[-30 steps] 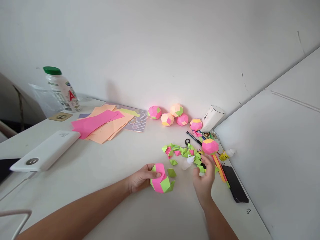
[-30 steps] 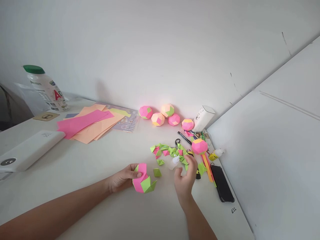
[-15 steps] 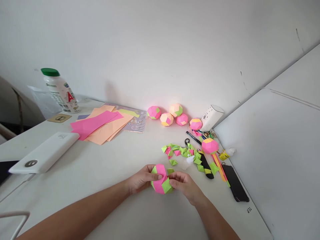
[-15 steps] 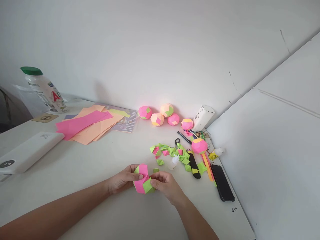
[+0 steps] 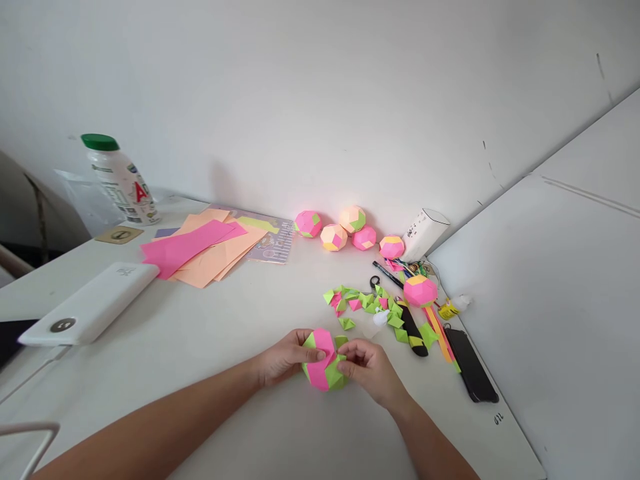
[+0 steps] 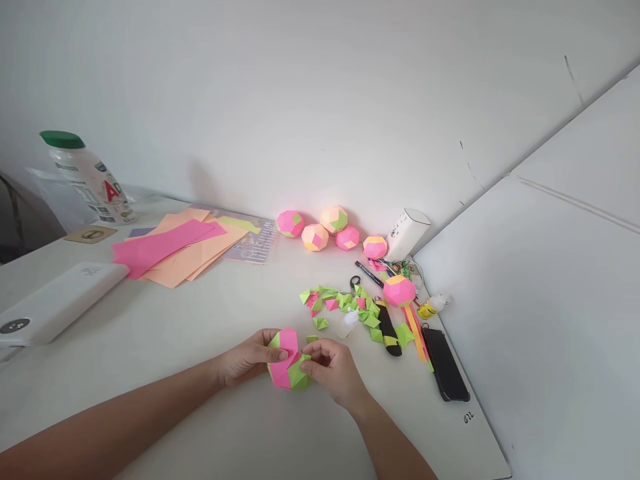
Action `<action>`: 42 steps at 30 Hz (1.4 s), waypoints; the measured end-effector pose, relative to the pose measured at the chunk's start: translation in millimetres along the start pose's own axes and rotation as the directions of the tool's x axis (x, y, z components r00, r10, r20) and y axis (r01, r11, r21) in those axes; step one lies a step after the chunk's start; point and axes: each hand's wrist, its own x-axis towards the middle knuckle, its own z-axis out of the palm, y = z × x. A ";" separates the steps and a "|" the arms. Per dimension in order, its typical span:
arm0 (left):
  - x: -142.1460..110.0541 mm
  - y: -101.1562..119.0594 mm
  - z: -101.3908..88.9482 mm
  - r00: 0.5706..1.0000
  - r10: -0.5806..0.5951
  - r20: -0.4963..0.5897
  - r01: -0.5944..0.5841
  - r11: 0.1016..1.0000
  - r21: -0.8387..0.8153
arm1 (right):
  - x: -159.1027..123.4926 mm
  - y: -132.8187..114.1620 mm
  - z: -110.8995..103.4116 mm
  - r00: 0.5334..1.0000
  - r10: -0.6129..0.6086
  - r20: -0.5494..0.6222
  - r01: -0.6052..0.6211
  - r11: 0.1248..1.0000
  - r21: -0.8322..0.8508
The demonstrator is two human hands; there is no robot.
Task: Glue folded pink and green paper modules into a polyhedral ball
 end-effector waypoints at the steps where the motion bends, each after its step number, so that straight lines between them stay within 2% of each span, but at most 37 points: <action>1: 0.0 0.0 -0.2 1.000 -0.001 0.001 0.001 1.000 0.001 | -0.4 -0.5 0.3 1.000 -0.005 0.002 0.005 1.000 -0.012; 9: -0.9 0.1 1.6 1.000 0.001 -0.003 -0.001 1.000 0.008 | -4.0 -8.7 2.5 0.997 -0.074 -0.013 0.072 0.989 -0.129; 23: -0.8 1.5 2.0 1.000 -0.008 0.006 0.008 1.000 0.020 | -4.3 -12.5 2.5 0.991 -0.130 0.024 0.132 0.972 -0.196; 31: 0.0 0.6 1.3 1.000 -0.016 -0.003 0.016 1.000 0.023 | -8.0 -18.8 -2.8 0.992 -0.096 0.086 0.111 0.975 -0.191; 42: -1.7 3.1 1.2 0.998 -0.041 0.041 0.040 0.998 0.042 | -7.3 -15.2 3.0 0.979 -0.192 0.063 0.200 0.961 -0.192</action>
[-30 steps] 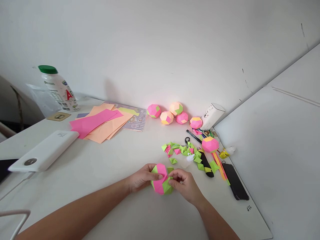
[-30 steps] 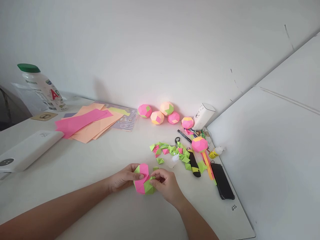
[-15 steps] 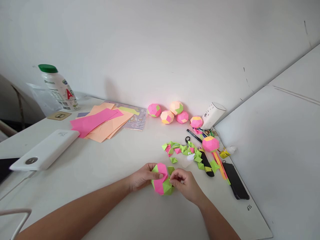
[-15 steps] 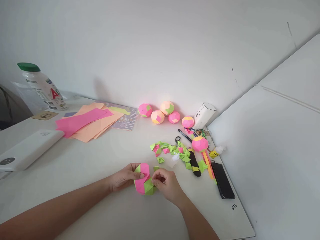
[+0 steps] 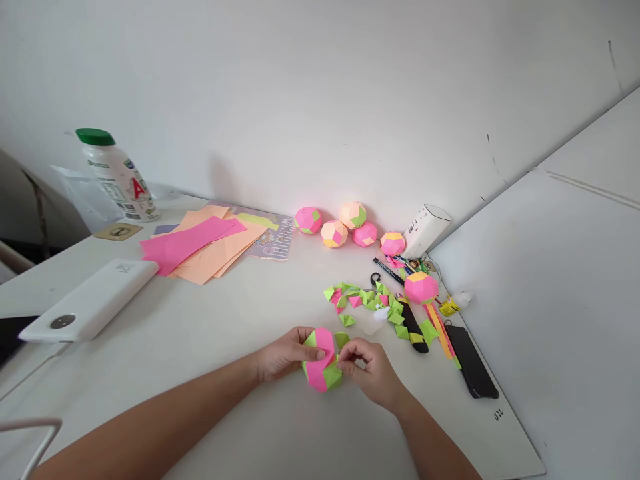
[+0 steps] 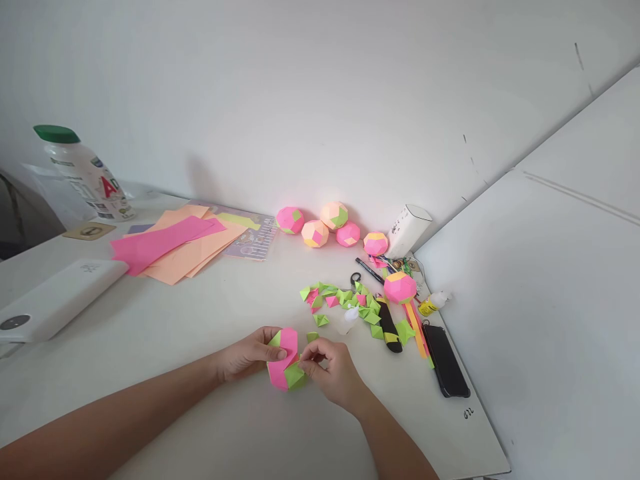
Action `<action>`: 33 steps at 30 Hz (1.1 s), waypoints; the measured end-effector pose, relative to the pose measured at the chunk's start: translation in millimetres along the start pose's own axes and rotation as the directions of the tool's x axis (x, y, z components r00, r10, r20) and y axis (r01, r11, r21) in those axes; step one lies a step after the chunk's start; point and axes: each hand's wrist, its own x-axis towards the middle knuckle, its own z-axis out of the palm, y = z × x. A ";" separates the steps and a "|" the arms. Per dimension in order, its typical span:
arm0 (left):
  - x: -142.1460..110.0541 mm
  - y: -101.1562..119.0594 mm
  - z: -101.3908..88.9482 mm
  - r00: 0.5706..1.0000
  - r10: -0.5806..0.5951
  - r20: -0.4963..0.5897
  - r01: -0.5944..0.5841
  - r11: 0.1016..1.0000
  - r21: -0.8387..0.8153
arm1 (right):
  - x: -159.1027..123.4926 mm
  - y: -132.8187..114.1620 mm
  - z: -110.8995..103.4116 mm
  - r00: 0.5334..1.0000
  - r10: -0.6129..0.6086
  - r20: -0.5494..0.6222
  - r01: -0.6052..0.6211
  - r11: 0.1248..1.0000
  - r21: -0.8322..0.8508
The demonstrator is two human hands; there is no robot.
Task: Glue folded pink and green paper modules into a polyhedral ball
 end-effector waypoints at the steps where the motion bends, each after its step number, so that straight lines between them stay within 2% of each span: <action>1: 0.0 0.1 -0.1 1.000 -0.004 0.001 0.004 1.000 0.003 | -0.1 0.5 0.6 1.000 0.002 -0.002 -0.002 1.000 0.009; 13: -0.2 0.4 -0.3 1.000 -0.020 -0.006 0.020 0.999 0.033 | 1.8 7.0 4.6 0.996 0.040 -0.074 -0.031 0.993 0.116; 33: -1.3 3.9 4.2 1.000 -0.013 -0.005 0.013 0.998 0.064 | 5.5 11.0 8.4 0.993 0.116 -0.024 -0.100 0.930 0.353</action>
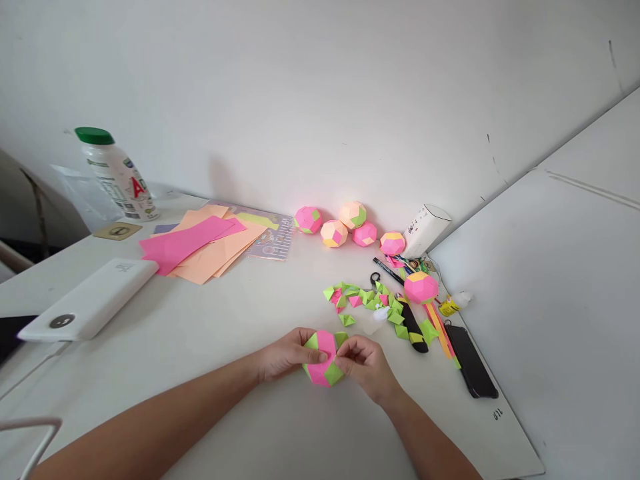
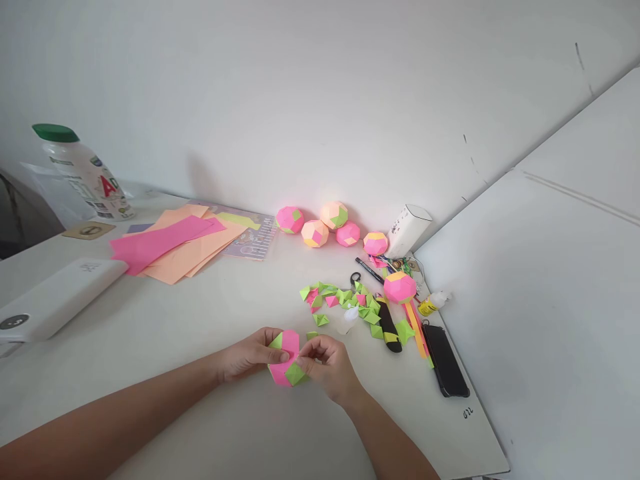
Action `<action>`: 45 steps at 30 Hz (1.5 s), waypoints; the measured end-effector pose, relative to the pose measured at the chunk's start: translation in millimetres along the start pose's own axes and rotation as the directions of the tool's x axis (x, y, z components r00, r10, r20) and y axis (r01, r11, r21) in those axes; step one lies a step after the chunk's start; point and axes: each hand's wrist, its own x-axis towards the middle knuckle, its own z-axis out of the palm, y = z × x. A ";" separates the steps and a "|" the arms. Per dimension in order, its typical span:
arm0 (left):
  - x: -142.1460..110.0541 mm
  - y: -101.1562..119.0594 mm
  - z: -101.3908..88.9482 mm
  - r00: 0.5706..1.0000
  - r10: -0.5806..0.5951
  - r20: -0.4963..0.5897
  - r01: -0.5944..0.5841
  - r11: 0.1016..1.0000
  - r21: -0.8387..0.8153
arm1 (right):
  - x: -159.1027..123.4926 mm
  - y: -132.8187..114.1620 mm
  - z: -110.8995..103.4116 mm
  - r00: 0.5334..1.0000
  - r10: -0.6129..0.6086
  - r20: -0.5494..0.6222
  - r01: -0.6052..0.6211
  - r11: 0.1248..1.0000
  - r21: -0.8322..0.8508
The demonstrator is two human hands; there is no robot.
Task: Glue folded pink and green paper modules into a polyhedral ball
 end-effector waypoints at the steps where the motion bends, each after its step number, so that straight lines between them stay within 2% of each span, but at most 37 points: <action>1: 0.1 -0.4 -0.1 1.000 -0.001 0.001 0.001 1.000 0.001 | 0.4 0.4 0.3 1.000 0.001 0.002 -0.001 1.000 0.016; 10: 3.0 -6.7 0.6 0.996 0.042 -0.082 -0.053 0.990 -0.130 | 3.4 5.5 -3.9 0.998 -0.012 -0.064 0.025 0.978 0.208; 16: 7.2 -7.9 -0.6 0.987 0.036 -0.155 -0.071 0.971 -0.227 | 1.7 5.1 -5.4 0.993 -0.008 -0.120 0.039 0.966 0.254; 23: 5.1 -11.3 -5.2 0.997 0.058 -0.043 -0.066 0.973 -0.222 | 3.4 5.9 -5.8 0.979 0.011 -0.203 0.035 0.974 0.223; 26: 3.4 -8.9 -4.3 0.998 0.055 -0.024 -0.059 0.983 -0.175 | 3.9 5.8 -4.7 0.986 0.020 -0.168 0.021 0.972 0.236; 30: 2.1 -4.7 -1.1 0.997 0.075 -0.006 -0.075 0.985 -0.154 | 3.8 5.4 -2.8 0.998 0.059 -0.019 -0.052 0.961 0.270; 32: 1.9 -4.0 -0.3 0.998 0.070 -0.009 -0.071 0.986 -0.150 | 4.2 6.1 -2.5 0.997 0.077 0.017 -0.079 0.958 0.277; 45: 1.6 -4.8 0.1 0.998 0.053 -0.028 -0.056 0.989 -0.134 | 1.9 -0.1 -3.8 0.998 0.068 0.001 -0.066 0.974 0.219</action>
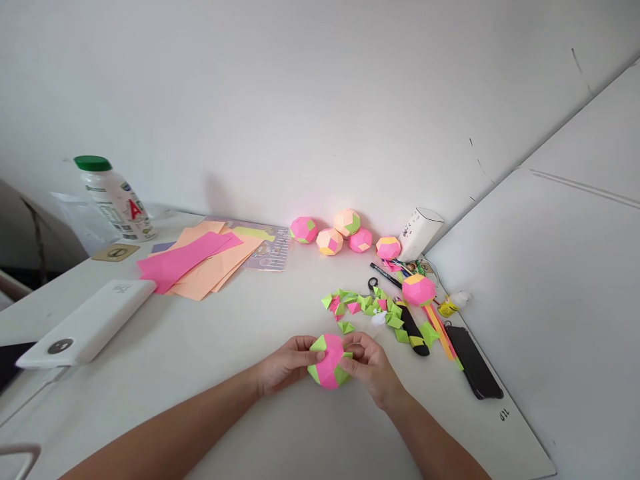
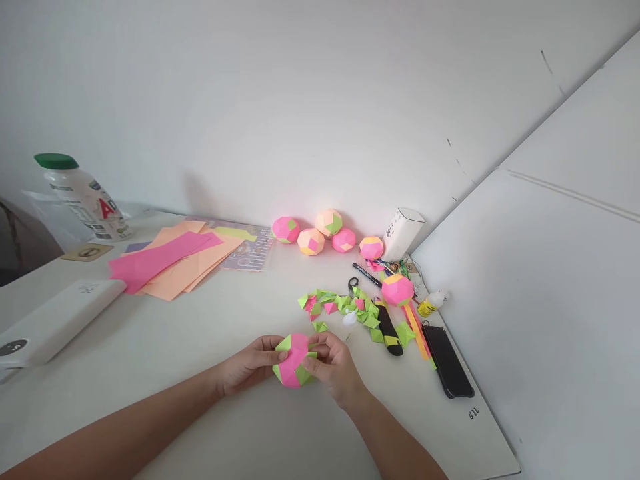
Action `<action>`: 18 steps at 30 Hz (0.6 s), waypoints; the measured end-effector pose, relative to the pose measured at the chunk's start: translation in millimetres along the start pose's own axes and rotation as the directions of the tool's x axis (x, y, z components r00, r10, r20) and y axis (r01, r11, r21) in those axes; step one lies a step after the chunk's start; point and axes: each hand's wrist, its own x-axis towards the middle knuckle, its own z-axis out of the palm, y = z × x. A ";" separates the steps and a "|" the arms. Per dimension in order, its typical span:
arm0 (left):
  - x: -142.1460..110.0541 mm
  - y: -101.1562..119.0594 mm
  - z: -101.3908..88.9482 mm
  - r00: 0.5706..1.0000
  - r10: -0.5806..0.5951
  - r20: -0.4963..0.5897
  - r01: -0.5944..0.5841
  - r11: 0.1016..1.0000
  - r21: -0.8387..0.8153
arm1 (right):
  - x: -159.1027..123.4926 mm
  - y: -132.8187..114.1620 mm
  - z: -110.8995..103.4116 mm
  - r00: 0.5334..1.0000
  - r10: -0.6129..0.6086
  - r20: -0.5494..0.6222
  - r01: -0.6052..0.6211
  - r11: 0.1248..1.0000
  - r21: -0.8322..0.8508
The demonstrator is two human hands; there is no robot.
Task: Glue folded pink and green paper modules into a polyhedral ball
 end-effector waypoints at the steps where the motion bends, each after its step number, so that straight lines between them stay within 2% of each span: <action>1: -0.1 0.0 0.2 1.000 -0.002 -0.001 0.002 1.000 -0.001 | -0.2 0.1 -0.3 1.000 -0.006 -0.003 0.006 1.000 -0.013; 12: 1.1 -3.3 -4.5 1.000 -0.002 -0.025 0.002 1.000 -0.024 | -1.9 0.5 1.6 0.990 -0.106 -0.097 0.090 0.984 -0.151; 18: 1.0 -3.9 -5.6 1.000 0.003 -0.010 -0.004 0.999 -0.054 | -1.6 -5.4 4.5 0.993 -0.061 -0.105 0.052 0.995 -0.083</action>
